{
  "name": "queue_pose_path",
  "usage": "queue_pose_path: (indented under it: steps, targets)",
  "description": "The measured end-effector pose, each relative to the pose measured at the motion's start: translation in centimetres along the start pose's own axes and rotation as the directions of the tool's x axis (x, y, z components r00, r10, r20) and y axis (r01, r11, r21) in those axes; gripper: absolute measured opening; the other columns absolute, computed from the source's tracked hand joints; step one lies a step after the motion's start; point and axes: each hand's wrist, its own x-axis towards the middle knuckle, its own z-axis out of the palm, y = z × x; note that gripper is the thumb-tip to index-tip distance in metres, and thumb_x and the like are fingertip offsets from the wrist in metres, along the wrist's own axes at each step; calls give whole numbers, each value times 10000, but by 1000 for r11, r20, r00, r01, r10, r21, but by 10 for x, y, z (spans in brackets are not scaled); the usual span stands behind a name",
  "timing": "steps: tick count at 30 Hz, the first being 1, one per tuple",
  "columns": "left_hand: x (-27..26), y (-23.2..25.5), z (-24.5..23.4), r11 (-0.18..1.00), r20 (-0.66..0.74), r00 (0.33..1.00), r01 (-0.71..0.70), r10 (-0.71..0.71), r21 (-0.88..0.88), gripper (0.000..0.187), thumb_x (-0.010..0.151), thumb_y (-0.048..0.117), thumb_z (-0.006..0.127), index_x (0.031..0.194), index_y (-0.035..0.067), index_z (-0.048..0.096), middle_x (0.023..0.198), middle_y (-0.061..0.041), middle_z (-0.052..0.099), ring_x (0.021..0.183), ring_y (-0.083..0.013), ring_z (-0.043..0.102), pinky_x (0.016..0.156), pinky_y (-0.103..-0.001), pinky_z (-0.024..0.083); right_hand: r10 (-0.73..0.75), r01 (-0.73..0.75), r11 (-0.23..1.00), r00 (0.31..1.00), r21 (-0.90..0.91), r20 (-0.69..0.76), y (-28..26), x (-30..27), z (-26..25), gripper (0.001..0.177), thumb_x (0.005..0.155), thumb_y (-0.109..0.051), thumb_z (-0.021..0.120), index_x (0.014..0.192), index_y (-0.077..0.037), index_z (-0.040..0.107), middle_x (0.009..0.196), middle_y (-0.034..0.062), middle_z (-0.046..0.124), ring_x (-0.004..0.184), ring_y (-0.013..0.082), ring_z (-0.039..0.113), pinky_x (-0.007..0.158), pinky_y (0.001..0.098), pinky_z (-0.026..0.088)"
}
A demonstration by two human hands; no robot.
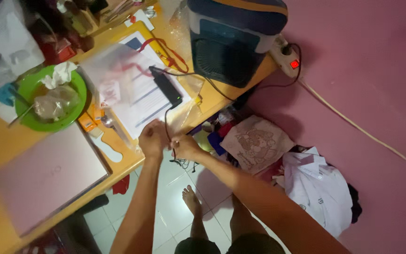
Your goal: The person plugs a black laptop charger into a power strip on the desk and connects it to the laptop, then plugs a white charger into the strip. They then plug in a small appliance on the desk, press its switch, and its indicator lights turn red and then green.
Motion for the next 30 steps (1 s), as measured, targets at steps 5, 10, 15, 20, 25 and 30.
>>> queue_pose_path:
  steps: [5, 10, 15, 20, 25, 30]
  targets:
    - [-56, -42, -31, 907, -379, 824, 387, -420, -165, 384, 931, 224, 741, 1234, -1, 671, 1196, -54, 672, 1027, -176, 616, 897, -371, 506, 91, -168, 917, 971, 363, 220, -19, 8, -4, 229, 1046, -214, 498, 1054, -38, 644, 995, 167, 742, 845, 268, 776, 757, 385, 670]
    - [-67, -116, -86, 273, 232, 689, 540, -686, -796, 250, 995, 196, 657, 1172, 28, 599, 1083, -105, 614, 922, -226, 595, 879, -391, 513, 149, -251, 904, 944, 346, 294, -10, 14, -7, 261, 1058, -241, 511, 1161, -34, 633, 974, 198, 736, 815, 279, 772, 770, 375, 663]
    - [-61, -176, -123, -63, 213, 830, 212, -516, -975, 133, 1030, 170, 599, 1063, 41, 606, 919, -75, 618, 789, -184, 582, 808, -349, 528, 125, -189, 944, 963, 271, 238, 15, 22, -9, 266, 1039, -198, 487, 1159, -41, 665, 853, 131, 722, 719, 235, 739, 660, 331, 640]
    - [-90, -174, -152, -116, 98, 837, 41, -539, -992, 155, 1066, 191, 567, 995, 66, 626, 777, -28, 610, 667, -125, 555, 761, -289, 546, 146, -154, 974, 987, 164, 60, 29, 30, -10, 241, 992, -163, 545, 1121, 13, 647, 779, 121, 679, 674, 276, 710, 594, 384, 625]
    - [-154, -131, -130, 318, -194, 917, -79, -348, -945, 104, 1029, 187, 497, 958, 135, 552, 841, 1, 622, 717, -144, 572, 787, -312, 499, -227, 130, 720, 972, -682, -55, 19, 20, -7, 362, 938, -285, 725, 968, 76, 718, 829, 239, 708, 840, 389, 720, 798, 489, 586]
    - [-195, -83, -85, 592, -453, 874, -273, -177, -758, 110, 1020, 53, 553, 1117, 61, 605, 1013, -57, 680, 898, -163, 626, 895, -326, 515, -731, 571, 417, 673, -707, 112, -16, -19, 49, 353, 819, -291, 733, 868, 59, 713, 851, 278, 709, 818, 468, 703, 748, 550, 544]
